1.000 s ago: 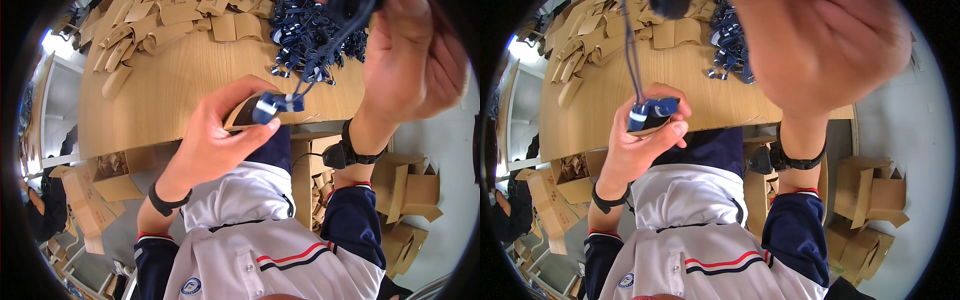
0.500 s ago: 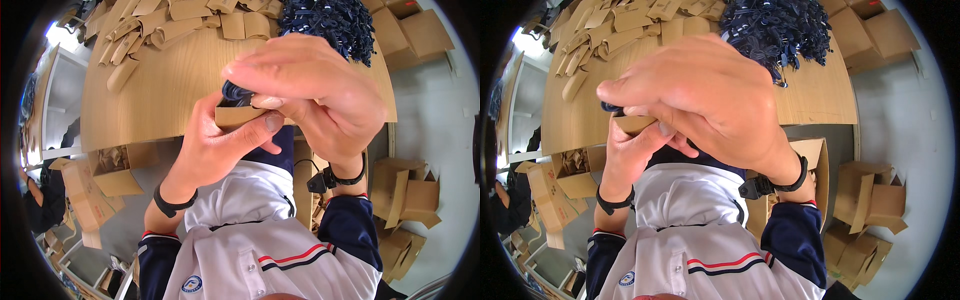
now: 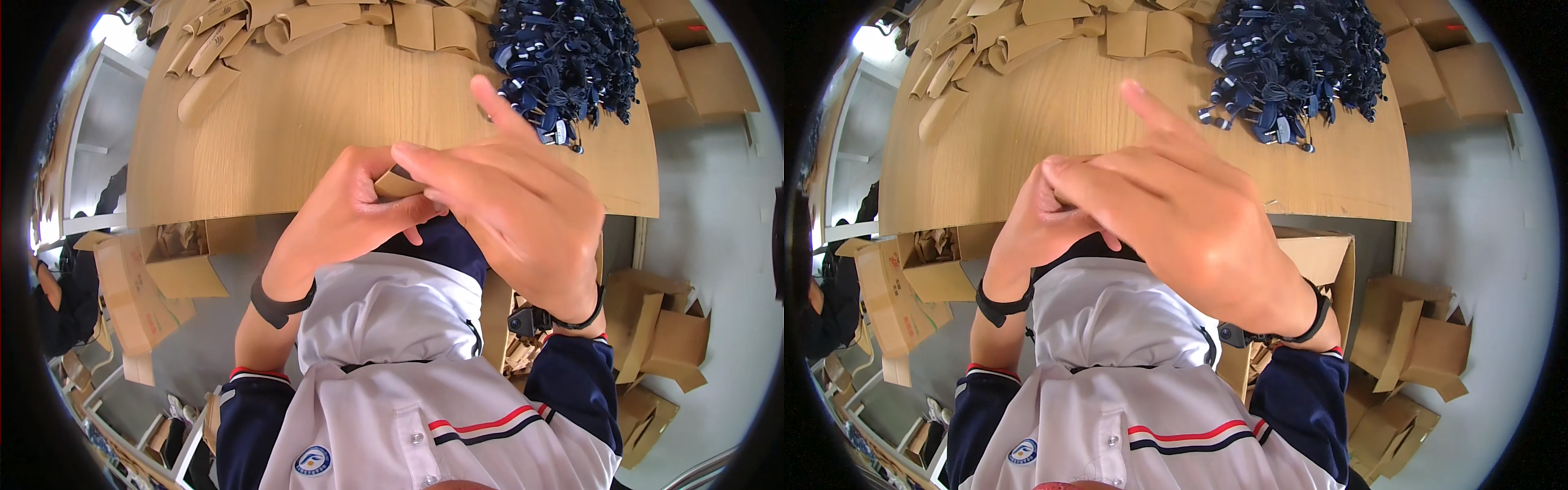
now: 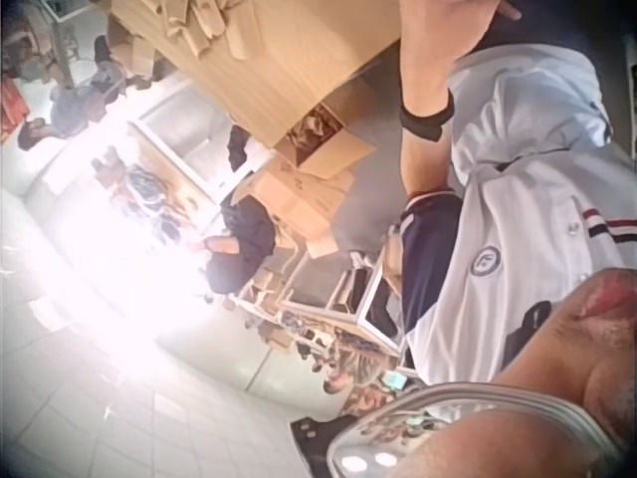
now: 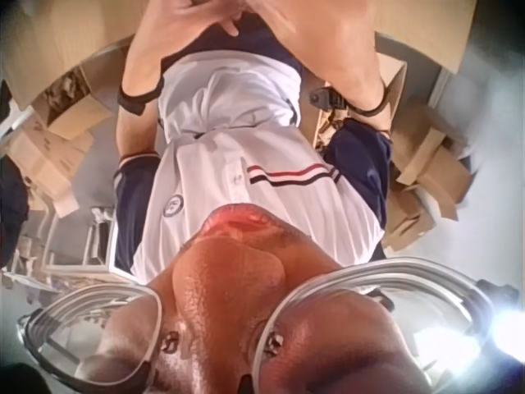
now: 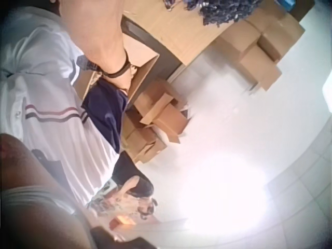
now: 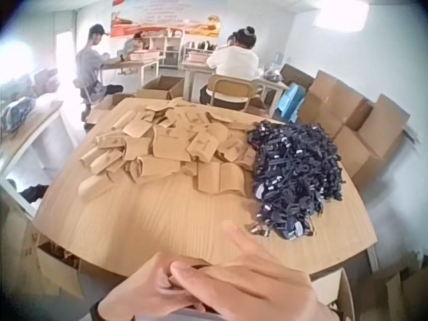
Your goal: Pack shoe laces or cords into small brown cardboard sleeves or pouches.
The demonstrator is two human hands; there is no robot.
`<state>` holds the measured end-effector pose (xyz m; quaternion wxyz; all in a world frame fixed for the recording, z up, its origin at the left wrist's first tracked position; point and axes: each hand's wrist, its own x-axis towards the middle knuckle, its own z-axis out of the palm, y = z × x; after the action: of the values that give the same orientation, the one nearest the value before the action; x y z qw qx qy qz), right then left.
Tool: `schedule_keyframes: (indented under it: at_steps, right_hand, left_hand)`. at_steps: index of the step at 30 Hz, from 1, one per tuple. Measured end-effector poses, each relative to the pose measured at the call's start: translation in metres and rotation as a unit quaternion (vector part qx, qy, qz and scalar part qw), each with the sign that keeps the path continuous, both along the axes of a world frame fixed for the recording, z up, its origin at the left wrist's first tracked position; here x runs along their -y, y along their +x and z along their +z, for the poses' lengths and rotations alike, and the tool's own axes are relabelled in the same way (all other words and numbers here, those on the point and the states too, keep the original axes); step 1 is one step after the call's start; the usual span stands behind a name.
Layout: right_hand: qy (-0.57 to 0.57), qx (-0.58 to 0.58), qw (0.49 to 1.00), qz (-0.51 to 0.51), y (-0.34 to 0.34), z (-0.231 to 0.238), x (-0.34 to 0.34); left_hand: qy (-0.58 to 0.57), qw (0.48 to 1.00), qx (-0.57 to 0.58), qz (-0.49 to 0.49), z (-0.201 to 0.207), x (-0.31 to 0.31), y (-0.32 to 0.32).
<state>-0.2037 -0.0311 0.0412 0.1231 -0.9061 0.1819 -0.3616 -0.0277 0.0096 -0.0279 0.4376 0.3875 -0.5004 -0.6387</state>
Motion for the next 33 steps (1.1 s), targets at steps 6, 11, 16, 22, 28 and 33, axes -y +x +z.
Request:
schedule_keyframes:
  at_steps: [6, 11, 16, 22, 28, 33]
  right_hand:
    - [0.221, -0.076, 0.972, -0.01, -0.001, -0.005, 0.003]
    - [0.026, 0.085, 0.996, -0.003, -0.014, 0.0, 0.022]
    - [0.091, 0.1, 0.991, -0.02, 0.0, -0.025, 0.009]
    - [0.049, 0.301, 0.952, -0.027, 0.013, -0.032, 0.007]
    - [0.072, 0.31, 0.948, 0.023, 0.012, -0.004, -0.01]
    - [0.192, 0.325, 0.925, 0.04, 0.004, -0.002, -0.019]
  left_hand:
    - [-0.016, 0.997, 0.071, -0.034, -0.009, 0.003, 0.008]
    - [0.008, 0.981, -0.181, 0.061, 0.002, 0.002, -0.004]
    - [0.022, 0.931, -0.349, 0.107, 0.042, 0.019, -0.022]
    - [-0.15, 0.935, -0.025, 0.319, 0.055, 0.012, -0.036]
    - [-0.54, 0.68, 0.225, 0.441, 0.038, 0.009, -0.025]
    - [-0.523, 0.734, 0.222, 0.372, 0.043, -0.008, -0.022]
